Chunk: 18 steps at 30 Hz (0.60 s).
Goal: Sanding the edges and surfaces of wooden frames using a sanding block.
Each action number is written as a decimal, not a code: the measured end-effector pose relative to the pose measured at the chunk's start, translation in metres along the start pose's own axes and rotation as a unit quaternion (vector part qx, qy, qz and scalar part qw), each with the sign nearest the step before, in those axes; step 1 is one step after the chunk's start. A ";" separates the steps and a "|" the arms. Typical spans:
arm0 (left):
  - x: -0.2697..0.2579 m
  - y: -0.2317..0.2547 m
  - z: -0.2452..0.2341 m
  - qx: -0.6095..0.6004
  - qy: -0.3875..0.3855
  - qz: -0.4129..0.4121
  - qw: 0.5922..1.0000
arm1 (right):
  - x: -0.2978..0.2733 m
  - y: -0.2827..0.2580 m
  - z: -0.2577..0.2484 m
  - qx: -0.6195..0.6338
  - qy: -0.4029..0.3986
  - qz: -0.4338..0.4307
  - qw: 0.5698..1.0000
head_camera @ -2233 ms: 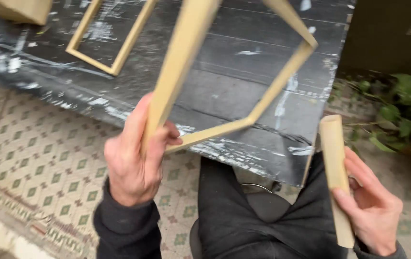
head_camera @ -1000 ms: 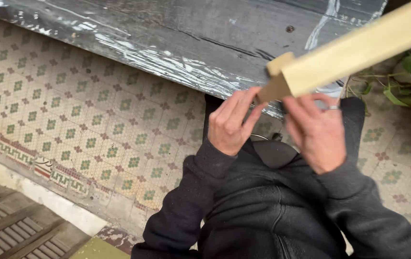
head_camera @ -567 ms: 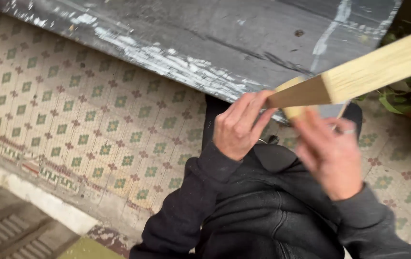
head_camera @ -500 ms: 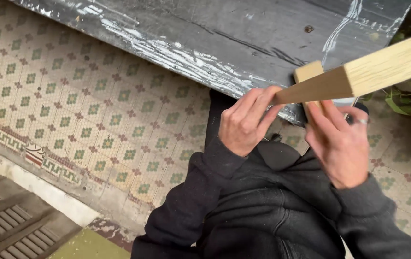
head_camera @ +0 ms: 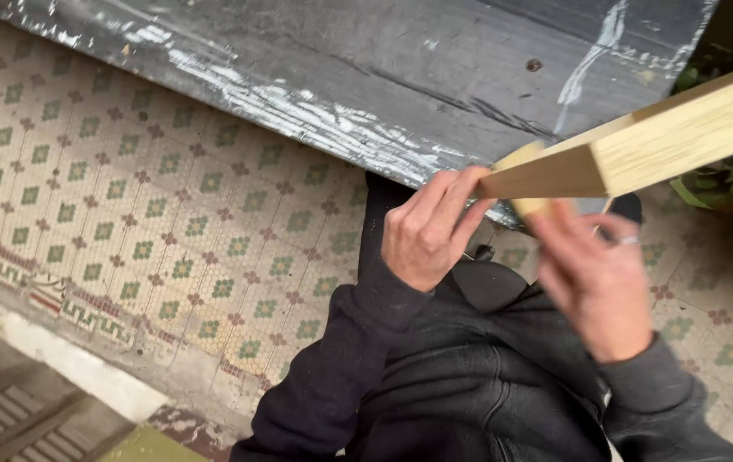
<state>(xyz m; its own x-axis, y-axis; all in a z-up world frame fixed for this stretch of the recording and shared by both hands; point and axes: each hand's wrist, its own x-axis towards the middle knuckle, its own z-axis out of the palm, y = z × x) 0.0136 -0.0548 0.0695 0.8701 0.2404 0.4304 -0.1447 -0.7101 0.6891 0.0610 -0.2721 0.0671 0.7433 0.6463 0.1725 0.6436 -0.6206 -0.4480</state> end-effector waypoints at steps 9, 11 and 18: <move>0.002 0.004 -0.005 0.005 -0.006 0.000 1.000 | 0.003 0.001 -0.012 -0.021 -0.018 0.019 0.999; 0.000 0.005 -0.007 0.007 -0.008 -0.005 1.000 | 0.015 -0.013 -0.005 -0.022 -0.007 0.021 1.000; 0.004 0.005 -0.007 0.003 -0.007 -0.008 1.000 | 0.000 0.016 0.002 -0.030 -0.007 0.021 0.999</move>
<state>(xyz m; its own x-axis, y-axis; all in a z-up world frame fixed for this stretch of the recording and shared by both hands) 0.0128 -0.0532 0.0784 0.8791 0.2428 0.4103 -0.1269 -0.7103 0.6923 0.0705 -0.2810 0.0581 0.7670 0.6258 0.1416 0.6226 -0.6724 -0.4004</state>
